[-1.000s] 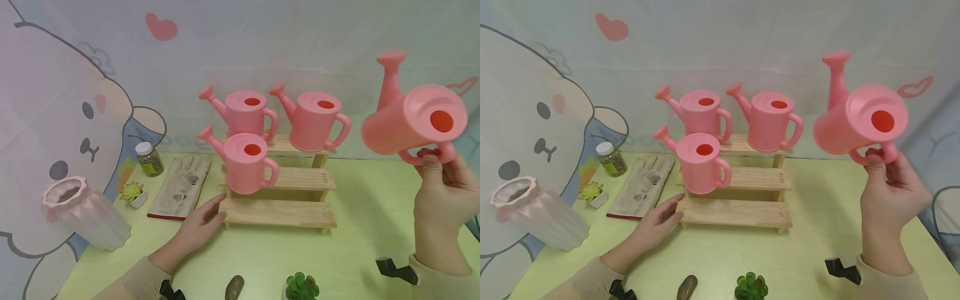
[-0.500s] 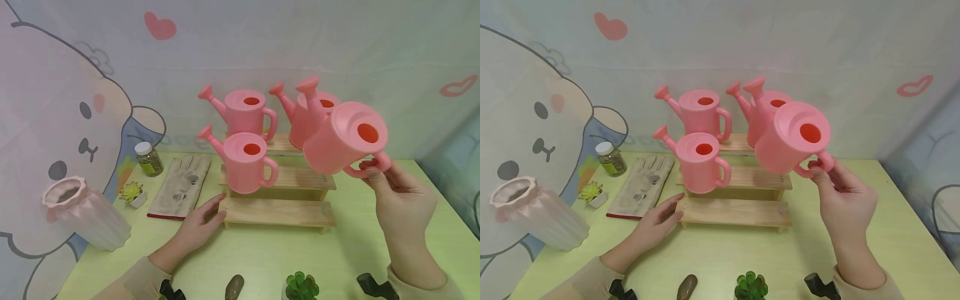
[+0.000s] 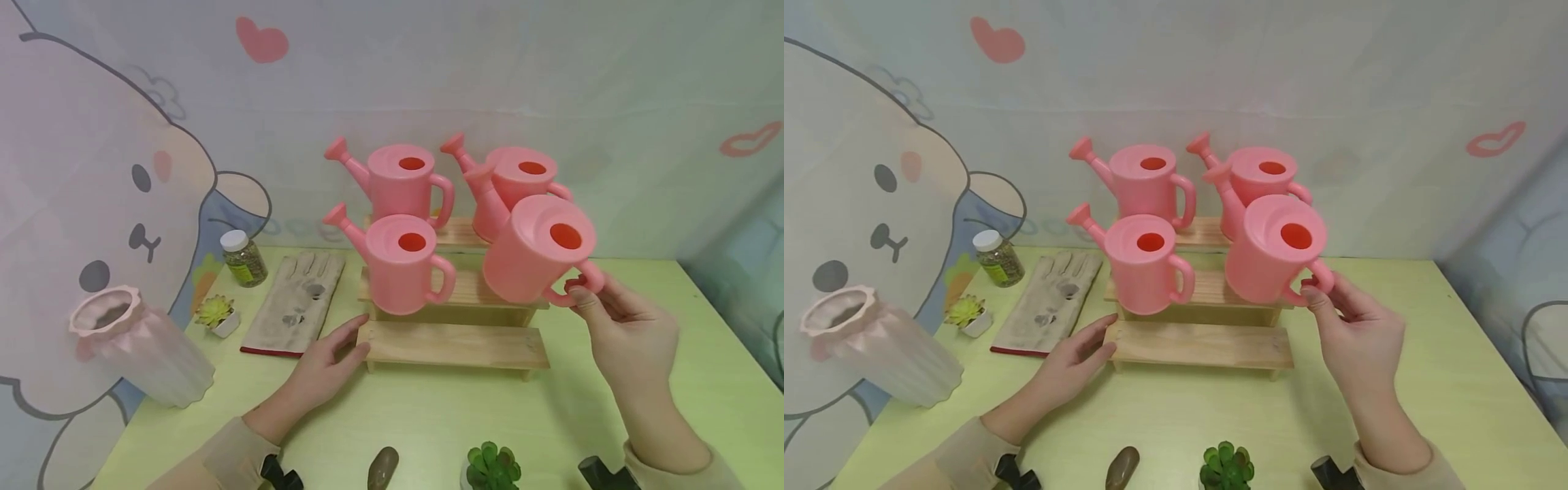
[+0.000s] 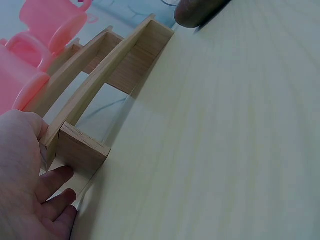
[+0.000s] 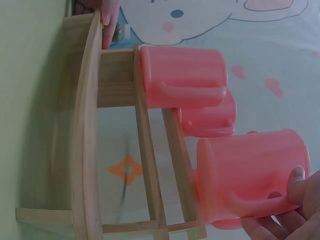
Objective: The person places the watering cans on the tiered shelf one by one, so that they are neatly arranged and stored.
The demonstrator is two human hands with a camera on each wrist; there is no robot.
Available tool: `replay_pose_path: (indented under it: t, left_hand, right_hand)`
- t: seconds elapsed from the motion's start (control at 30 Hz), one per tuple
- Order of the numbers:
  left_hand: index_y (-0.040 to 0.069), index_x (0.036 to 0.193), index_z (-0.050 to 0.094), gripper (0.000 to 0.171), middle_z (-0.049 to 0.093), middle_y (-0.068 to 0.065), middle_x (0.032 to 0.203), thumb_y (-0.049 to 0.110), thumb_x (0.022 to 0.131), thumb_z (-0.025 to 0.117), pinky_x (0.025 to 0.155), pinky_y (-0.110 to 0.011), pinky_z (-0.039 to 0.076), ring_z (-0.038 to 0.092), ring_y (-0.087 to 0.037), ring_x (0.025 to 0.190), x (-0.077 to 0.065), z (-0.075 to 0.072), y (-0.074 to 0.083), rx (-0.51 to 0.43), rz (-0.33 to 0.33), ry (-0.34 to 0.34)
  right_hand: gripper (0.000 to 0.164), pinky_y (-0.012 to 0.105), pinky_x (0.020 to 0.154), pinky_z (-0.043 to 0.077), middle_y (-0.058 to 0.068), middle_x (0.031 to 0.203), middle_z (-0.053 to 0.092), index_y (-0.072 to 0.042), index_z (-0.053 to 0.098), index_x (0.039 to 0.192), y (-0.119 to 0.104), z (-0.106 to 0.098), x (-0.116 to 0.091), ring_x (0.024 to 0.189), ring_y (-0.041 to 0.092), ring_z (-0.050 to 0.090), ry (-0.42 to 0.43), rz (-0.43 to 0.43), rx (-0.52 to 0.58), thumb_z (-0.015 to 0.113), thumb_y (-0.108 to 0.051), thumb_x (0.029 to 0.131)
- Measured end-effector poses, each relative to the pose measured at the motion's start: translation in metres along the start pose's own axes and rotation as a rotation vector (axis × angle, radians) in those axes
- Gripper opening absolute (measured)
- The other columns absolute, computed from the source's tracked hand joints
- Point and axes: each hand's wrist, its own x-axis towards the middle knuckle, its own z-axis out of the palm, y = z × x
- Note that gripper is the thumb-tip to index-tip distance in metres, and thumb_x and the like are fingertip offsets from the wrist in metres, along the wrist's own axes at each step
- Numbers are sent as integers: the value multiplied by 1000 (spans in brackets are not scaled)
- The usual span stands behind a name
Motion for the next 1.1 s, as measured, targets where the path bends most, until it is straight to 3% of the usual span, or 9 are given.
replay_pose_path:
  t: [0.3, 0.53, 0.73, 0.97, 1.1]
  left_hand:
    - [38, 150, 49, 52, 65, 2, 141, 47, 101, 61, 116, -48, 44, 59, -13, 135, 0, 2, -4, 4, 10, -1]
    - [38, 150, 49, 52, 65, 2, 142, 48, 101, 61, 116, -48, 44, 59, -14, 136, 1, 0, -1, 9, -1, -6]
    - [38, 150, 49, 52, 65, 2, 141, 49, 101, 61, 116, -49, 44, 59, -14, 136, 0, -1, 0, 4, -6, -7]
    - [37, 151, 48, 53, 66, 3, 140, 48, 101, 61, 115, -49, 44, 59, -13, 135, 0, -1, 0, -1, -1, -6]
    - [37, 151, 48, 53, 66, 4, 140, 48, 101, 61, 115, -48, 45, 59, -13, 135, 0, -1, 1, 1, 2, -7]
  right_hand:
    - [39, 11, 70, 56, -30, 87, 75, -10, 77, 120, 6, 3, -7, 81, -5, 75, 0, -48, -325, 83, -2, 83]
    - [41, 10, 72, 56, -31, 87, 74, -11, 77, 119, 7, 7, -10, 78, -6, 75, -7, -124, -340, 83, 3, 81]
    - [41, 8, 71, 55, -36, 89, 72, -14, 78, 118, 11, 7, -9, 80, -8, 74, 2, -126, -377, 85, -1, 79]
    - [40, 9, 47, 41, -39, 89, 71, -17, 79, 116, 13, 6, -8, 80, -12, 72, 9, -135, -440, 87, -5, 79]
    - [38, 9, 48, 42, -43, 88, 68, -17, 80, 115, 12, 6, -8, 80, -16, 70, 5, -135, -469, 88, -9, 79]
